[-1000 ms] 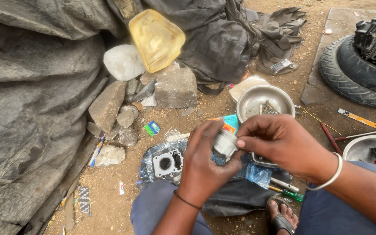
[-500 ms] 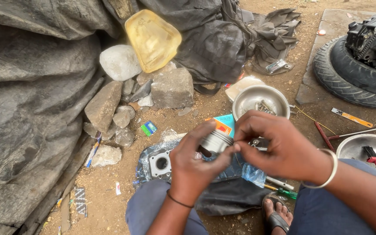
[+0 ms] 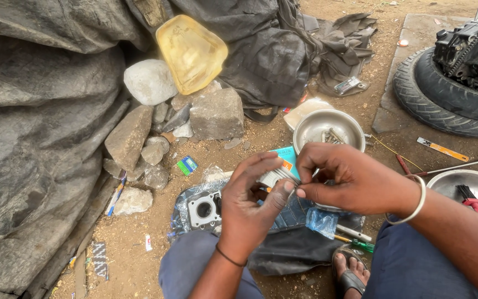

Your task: The person sits on the ground holding a motorcycle engine piston and fits piston rings around its grooves, pressing each ring into place by hand. They then align the piston with the cylinder block and press it into the cylinder bore.

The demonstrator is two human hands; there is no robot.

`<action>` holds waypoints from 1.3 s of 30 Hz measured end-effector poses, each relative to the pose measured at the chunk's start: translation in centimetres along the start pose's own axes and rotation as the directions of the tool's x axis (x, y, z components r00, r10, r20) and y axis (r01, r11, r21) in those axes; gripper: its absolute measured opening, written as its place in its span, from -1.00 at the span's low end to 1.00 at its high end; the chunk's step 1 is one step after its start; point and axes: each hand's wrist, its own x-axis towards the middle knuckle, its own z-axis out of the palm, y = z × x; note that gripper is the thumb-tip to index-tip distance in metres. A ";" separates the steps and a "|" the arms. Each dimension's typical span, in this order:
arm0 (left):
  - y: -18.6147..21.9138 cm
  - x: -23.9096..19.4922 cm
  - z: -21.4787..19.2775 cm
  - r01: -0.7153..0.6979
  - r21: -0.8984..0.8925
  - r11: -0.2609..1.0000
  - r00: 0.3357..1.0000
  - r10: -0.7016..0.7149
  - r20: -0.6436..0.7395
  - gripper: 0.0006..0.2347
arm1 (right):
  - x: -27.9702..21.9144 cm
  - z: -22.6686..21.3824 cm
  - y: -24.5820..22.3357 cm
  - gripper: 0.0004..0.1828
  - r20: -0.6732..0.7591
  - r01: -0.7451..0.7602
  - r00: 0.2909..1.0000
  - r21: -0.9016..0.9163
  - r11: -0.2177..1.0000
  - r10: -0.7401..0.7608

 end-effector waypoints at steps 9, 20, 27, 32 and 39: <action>-1.2 0.0 0.6 0.129 -0.236 0.963 0.988 -0.146 -0.058 -0.75 | -0.1 0.1 -0.5 -0.82 -0.005 0.011 1.000 -0.035 0.999 -0.011; 0.3 1.0 0.3 0.506 -0.601 0.619 0.838 -0.517 0.173 -0.63 | 0.3 -0.7 -0.1 -0.29 0.126 0.259 0.965 -0.356 0.898 -0.229; 0.2 0.9 -0.4 0.583 -0.613 0.532 0.800 -0.509 0.319 -0.62 | 0.9 -0.7 0.3 -0.25 0.165 0.319 0.947 -0.365 0.875 -0.276; 0.2 0.8 -0.7 0.634 -0.585 0.505 0.762 -0.537 0.361 -0.62 | 1.0 -0.6 0.0 -0.29 0.188 0.345 0.936 -0.321 0.882 -0.297; 0.1 0.8 -0.5 0.641 -0.608 0.468 0.752 -0.539 0.379 -0.61 | 1.0 0.1 -0.7 -0.27 0.166 0.363 0.931 -0.303 0.881 -0.326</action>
